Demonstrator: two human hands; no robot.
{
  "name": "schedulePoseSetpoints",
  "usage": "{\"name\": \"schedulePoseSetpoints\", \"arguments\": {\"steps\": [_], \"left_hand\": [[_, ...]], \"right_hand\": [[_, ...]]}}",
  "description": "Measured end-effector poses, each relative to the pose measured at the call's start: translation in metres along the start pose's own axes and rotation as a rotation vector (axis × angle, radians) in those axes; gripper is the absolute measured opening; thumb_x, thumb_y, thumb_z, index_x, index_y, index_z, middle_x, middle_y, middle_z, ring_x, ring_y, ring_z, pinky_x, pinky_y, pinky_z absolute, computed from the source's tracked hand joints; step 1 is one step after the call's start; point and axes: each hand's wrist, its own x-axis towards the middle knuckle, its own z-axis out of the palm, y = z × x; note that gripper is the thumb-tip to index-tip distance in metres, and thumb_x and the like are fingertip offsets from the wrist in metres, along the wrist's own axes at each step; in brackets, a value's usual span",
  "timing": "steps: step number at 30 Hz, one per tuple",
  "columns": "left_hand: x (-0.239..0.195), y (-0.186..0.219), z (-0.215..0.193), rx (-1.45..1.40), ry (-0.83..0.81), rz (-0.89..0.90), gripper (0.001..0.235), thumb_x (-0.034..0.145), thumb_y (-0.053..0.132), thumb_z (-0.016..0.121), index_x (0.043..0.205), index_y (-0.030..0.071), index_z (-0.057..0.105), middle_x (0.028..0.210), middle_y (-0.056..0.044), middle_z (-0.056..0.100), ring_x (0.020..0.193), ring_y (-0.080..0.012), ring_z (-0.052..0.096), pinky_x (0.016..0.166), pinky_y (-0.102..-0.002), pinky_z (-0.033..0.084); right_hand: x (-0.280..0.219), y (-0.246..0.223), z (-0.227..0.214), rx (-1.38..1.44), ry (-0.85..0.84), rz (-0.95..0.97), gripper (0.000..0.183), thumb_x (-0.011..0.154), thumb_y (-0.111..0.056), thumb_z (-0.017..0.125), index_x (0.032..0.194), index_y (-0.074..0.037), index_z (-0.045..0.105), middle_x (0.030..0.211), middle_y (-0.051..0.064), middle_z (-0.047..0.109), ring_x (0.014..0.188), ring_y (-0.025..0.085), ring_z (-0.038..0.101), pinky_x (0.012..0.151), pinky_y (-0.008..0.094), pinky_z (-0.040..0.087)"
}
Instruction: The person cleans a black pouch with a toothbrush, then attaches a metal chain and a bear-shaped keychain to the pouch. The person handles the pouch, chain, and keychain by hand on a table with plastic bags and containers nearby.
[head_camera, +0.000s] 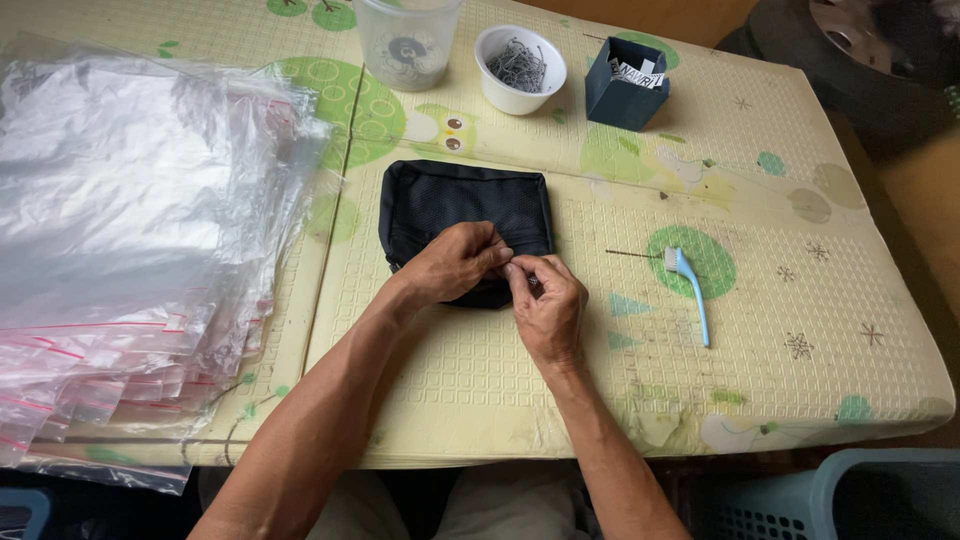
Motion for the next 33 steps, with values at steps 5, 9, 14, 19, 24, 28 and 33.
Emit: {"name": "schedulePoseSetpoints", "arguments": {"steps": [5, 9, 14, 19, 24, 28, 33], "left_hand": [[0.003, -0.004, 0.004, -0.056, -0.012, -0.019, 0.022, 0.097, 0.024, 0.064, 0.093, 0.004, 0.071, 0.081, -0.012, 0.076, 0.084, -0.0233, 0.075, 0.078, -0.035, 0.060], [-0.002, 0.002, 0.005, -0.030, -0.022, -0.030, 0.022, 0.098, 0.024, 0.063, 0.094, 0.004, 0.071, 0.082, -0.011, 0.076, 0.085, -0.0228, 0.075, 0.078, -0.036, 0.060], [-0.006, 0.028, 0.002, 0.153, 0.014, -0.020, 0.024, 0.098, 0.024, 0.060, 0.096, 0.002, 0.069, 0.085, -0.019, 0.074, 0.089, -0.0352, 0.074, 0.077, -0.045, 0.059], [0.025, 0.070, -0.035, 0.618, 0.169, -0.026, 0.018, 0.097, 0.023, 0.061, 0.097, 0.006, 0.068, 0.088, -0.019, 0.073, 0.085, -0.0382, 0.075, 0.076, -0.050, 0.060], [0.134, 0.065, -0.142, 0.912, 0.637, 0.311, 0.018, 0.106, 0.008, 0.052, 0.089, 0.003, 0.056, 0.066, -0.003, 0.056, 0.047, -0.0117, 0.040, 0.034, -0.028, 0.029], [0.186, 0.080, -0.217, 0.939, 0.695, 0.348, 0.011, 0.099, 0.002, 0.064, 0.088, 0.003, 0.066, 0.070, -0.007, 0.066, 0.050, -0.0132, 0.053, 0.036, -0.029, 0.038], [0.211, 0.090, -0.231, 0.954, 0.383, -0.216, 0.021, 0.088, 0.016, 0.083, 0.096, -0.001, 0.072, 0.100, -0.018, 0.073, 0.092, -0.0308, 0.071, 0.081, -0.038, 0.063]], "right_hand": [[-0.002, -0.001, -0.002, 0.004, 0.010, 0.039, 0.005, 0.088, -0.008, 0.076, 0.087, -0.012, 0.077, 0.074, 0.006, 0.066, 0.069, 0.020, 0.068, 0.060, 0.031, 0.054], [-0.005, 0.002, -0.002, 0.003, 0.018, 0.083, 0.005, 0.086, -0.010, 0.077, 0.084, -0.015, 0.078, 0.071, 0.004, 0.065, 0.066, 0.015, 0.065, 0.059, 0.028, 0.053], [-0.004, 0.002, 0.000, -0.035, 0.019, 0.087, 0.005, 0.084, -0.012, 0.077, 0.081, -0.015, 0.076, 0.068, 0.005, 0.064, 0.065, 0.019, 0.066, 0.057, 0.031, 0.054], [-0.004, -0.003, -0.001, -0.039, 0.012, 0.102, 0.005, 0.083, -0.013, 0.079, 0.080, -0.015, 0.075, 0.070, 0.007, 0.065, 0.066, 0.022, 0.069, 0.056, 0.033, 0.054], [0.000, -0.010, -0.005, -0.069, -0.018, 0.029, 0.008, 0.090, -0.013, 0.073, 0.083, -0.009, 0.074, 0.076, 0.002, 0.069, 0.059, 0.014, 0.061, 0.054, 0.030, 0.050], [0.004, -0.014, -0.006, -0.064, -0.026, 0.033, 0.010, 0.092, -0.013, 0.072, 0.083, -0.008, 0.073, 0.076, 0.003, 0.068, 0.061, 0.015, 0.063, 0.055, 0.029, 0.051], [0.007, -0.017, -0.009, -0.045, -0.080, 0.099, 0.009, 0.091, -0.013, 0.071, 0.087, -0.007, 0.075, 0.079, 0.004, 0.072, 0.063, 0.013, 0.066, 0.053, 0.026, 0.056]]}}
